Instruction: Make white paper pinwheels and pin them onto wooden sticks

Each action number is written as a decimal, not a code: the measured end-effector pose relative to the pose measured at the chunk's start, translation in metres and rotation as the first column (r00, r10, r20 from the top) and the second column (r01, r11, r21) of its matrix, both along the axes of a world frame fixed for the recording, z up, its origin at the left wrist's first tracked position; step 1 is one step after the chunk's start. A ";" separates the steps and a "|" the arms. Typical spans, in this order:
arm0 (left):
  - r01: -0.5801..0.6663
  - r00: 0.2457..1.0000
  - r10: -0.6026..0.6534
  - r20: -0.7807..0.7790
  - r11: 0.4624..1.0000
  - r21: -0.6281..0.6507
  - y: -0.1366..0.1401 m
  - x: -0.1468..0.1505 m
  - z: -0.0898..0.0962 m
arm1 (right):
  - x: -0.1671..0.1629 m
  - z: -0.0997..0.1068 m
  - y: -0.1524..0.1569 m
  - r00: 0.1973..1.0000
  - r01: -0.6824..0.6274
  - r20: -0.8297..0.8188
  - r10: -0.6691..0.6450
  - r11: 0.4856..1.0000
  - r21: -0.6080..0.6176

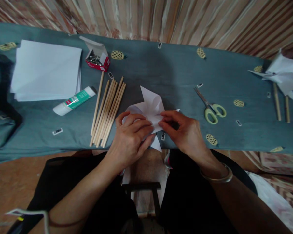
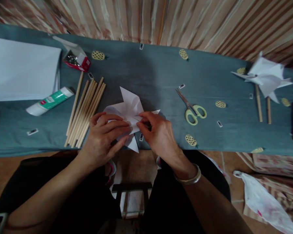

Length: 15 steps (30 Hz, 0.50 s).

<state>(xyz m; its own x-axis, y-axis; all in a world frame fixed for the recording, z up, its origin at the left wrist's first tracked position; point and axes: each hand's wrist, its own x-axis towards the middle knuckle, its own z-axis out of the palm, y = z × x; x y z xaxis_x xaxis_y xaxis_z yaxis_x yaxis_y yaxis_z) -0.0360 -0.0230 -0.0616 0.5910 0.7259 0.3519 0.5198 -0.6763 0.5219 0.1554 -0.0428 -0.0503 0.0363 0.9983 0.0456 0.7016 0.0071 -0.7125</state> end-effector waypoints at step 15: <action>0.014 0.998 -0.012 -0.058 0.999 0.030 -0.002 0.005 -0.001 | -0.002 -0.001 0.001 0.990 -0.038 0.139 0.033 0.999 0.036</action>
